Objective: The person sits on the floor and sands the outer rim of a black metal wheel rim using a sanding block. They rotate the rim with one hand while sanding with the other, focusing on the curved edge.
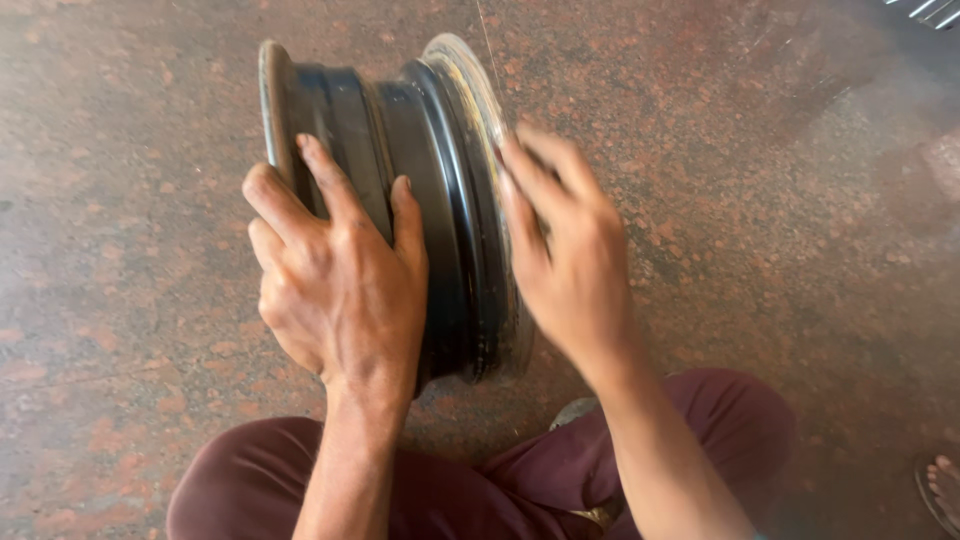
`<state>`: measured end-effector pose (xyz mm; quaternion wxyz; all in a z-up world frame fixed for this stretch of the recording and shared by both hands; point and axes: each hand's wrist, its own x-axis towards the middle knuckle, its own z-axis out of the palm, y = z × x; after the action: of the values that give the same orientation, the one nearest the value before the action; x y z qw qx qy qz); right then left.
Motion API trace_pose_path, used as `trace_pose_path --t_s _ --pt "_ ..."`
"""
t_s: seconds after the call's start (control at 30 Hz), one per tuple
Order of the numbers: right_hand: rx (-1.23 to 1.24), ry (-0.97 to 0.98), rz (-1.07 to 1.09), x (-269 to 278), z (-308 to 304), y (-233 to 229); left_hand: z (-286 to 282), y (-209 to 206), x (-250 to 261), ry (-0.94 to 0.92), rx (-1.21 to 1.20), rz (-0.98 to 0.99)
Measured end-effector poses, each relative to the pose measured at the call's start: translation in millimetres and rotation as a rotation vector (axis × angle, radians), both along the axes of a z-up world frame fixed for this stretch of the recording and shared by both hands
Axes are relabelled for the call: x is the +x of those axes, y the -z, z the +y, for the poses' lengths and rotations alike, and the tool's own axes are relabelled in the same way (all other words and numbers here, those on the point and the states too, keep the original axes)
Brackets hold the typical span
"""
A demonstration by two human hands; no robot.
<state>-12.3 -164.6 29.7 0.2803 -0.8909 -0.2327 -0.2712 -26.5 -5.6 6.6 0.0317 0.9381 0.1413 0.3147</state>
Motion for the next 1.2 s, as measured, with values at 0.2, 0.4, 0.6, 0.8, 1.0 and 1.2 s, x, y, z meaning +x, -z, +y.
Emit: trace_pose_path --t_s 0.2,0.4,0.6,0.8,1.0,1.2 --pt "0.084 0.043 0.152 24.1 -4.9 6.0 -1.3 12.0 -2.6 -0.019 0.036 0.031" --pt "0.002 0.049 -0.003 -12.2 -6.2 11.0 -2.0 3.3 -1.7 -0.013 0.020 -0.020" --pt "-0.052 -0.089 0.027 50.2 -9.5 -1.5 7.2 4.3 29.7 -0.009 -0.037 0.039" --pt "-0.030 0.116 -0.016 -38.5 1.9 34.8 11.7 13.7 69.9 0.031 -0.081 0.002" --pt "0.046 -0.003 0.103 72.9 -26.1 -1.0 19.5 0.7 71.7 0.114 -0.167 0.025" --pt "0.710 -0.060 0.337 23.8 -55.7 31.6 32.7 43.8 1.3 0.339 -0.576 -0.188"
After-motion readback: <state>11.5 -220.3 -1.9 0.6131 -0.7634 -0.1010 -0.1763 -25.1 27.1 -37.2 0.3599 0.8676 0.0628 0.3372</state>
